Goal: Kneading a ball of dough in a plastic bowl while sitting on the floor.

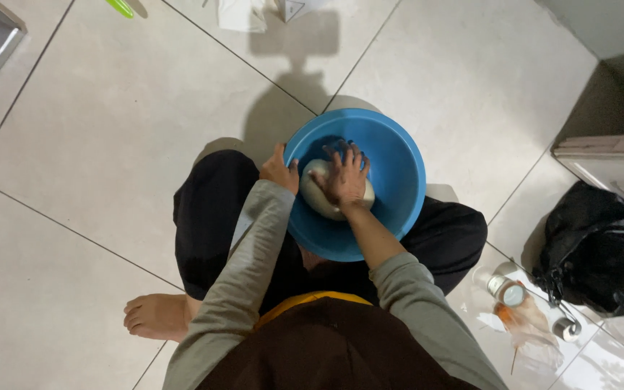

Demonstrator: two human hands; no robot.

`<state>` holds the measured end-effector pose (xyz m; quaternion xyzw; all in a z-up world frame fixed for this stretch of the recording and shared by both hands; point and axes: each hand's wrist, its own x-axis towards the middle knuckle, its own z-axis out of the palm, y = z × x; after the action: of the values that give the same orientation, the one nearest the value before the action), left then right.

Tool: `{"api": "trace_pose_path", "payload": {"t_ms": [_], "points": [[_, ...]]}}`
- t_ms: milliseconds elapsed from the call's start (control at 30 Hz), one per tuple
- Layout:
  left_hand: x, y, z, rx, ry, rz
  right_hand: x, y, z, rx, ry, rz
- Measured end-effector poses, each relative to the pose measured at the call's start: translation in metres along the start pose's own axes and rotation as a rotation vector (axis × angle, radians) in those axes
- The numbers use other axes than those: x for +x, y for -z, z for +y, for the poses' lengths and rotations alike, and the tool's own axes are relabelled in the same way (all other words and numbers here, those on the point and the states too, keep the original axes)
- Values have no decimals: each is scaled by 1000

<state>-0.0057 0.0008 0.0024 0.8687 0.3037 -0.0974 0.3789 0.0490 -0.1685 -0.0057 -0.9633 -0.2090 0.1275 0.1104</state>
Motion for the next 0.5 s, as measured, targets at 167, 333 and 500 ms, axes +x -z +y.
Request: {"api": "trace_pose_path", "payload": {"t_ms": [167, 333, 500], "points": [[7, -19, -12, -10, -20, 75, 27, -14, 8, 40, -74, 47], [20, -27, -20, 34, 40, 21, 26, 0, -8, 15, -189, 33], [32, -50, -38, 84, 69, -33, -11, 14, -14, 2, -189, -204]]}}
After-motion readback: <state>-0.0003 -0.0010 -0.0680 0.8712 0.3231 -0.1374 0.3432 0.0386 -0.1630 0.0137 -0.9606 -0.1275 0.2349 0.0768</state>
